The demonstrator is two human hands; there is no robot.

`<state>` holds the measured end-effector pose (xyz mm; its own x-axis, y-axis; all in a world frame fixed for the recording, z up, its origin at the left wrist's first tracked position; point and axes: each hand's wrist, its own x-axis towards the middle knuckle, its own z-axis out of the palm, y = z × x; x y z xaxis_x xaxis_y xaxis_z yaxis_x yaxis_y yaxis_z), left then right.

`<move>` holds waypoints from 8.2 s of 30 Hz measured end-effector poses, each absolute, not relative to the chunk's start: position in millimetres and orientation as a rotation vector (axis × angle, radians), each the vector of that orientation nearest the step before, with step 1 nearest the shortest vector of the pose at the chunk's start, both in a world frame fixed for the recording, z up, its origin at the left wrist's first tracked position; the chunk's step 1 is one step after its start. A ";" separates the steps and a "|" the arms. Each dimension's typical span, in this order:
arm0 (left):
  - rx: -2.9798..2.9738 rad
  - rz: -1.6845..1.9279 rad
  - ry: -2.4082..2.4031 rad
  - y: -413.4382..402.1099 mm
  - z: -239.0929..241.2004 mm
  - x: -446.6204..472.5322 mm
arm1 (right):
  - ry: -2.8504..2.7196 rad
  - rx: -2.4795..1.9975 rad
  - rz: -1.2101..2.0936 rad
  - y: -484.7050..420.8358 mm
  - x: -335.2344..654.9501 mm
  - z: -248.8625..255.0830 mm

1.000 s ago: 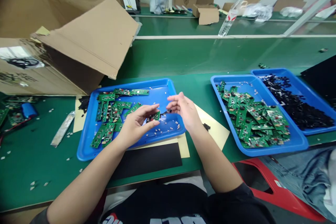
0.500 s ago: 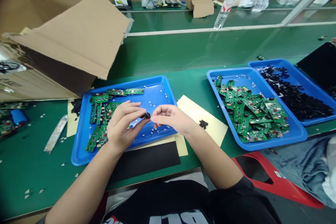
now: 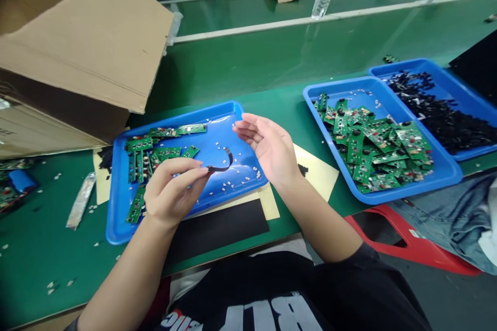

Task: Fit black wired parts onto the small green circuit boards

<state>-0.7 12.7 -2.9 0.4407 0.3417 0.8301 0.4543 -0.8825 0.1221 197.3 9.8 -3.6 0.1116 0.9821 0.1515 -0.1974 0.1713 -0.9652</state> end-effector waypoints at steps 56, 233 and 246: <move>-2.893 -2.234 -1.408 6.1 -13.7 19.7 | -1.454 -0.994 0.843 -7.8 172.9 -7.6; -3.009 -1.233 -1.156 17.2 -15.7 22.9 | -1.021 -1.715 0.341 -78.6 306.7 -30.9; -3.074 -1.217 -1.106 13.3 -15.2 23.5 | -1.096 -1.787 0.588 -68.0 279.0 -59.6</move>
